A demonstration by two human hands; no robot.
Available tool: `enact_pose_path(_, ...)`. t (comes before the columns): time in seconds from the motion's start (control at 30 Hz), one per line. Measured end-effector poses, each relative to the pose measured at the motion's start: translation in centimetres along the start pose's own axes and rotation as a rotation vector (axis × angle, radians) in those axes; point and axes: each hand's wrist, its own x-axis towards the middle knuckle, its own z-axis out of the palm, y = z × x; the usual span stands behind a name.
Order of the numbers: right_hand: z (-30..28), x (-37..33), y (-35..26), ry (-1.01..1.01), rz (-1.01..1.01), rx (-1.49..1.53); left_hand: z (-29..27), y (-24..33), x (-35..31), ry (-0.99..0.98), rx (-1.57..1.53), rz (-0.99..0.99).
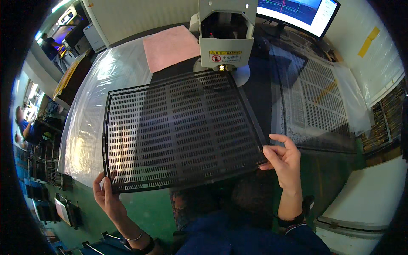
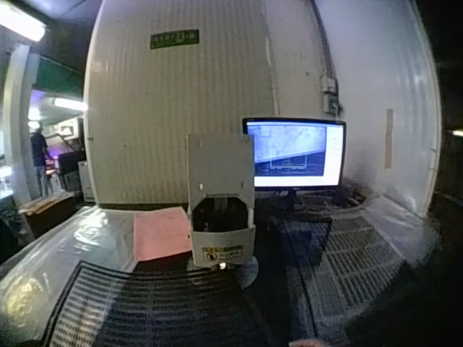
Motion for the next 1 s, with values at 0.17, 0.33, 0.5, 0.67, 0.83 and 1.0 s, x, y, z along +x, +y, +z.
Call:
enact_pose_path(0.17, -0.06, 0.11, 0.15, -0.003, -0.004, 0.003, 0.05, -0.17, 0.09, 0.005, 0.003, 0.009)
enact_pose_path(0.33, -0.02, 0.19, 0.16, -0.006, -0.021, 0.0, 0.15, -0.14, 0.23, -0.01, 0.012, 0.018)
enact_pose_path(0.5, 0.05, 0.41, 0.13, 0.003, -0.017, -0.004, 0.23, -0.33, 0.4, -0.014, 0.013, 0.013)
enact_pose_path(0.67, 0.08, 0.4, 0.09, -0.002, -0.02, -0.004, 0.29, -0.27, 0.33, -0.017, 0.0, 0.012)
enact_pose_path(0.83, 0.03, 0.5, 0.16, -0.003, -0.025, 0.0, 0.33, -0.4, 0.47, -0.015, -0.007, 0.003)
enact_pose_path(1.0, 0.04, 0.49, 0.18, -0.001, -0.016, 0.008, 0.24, -0.56, 0.63, -0.009, -0.007, 0.006)
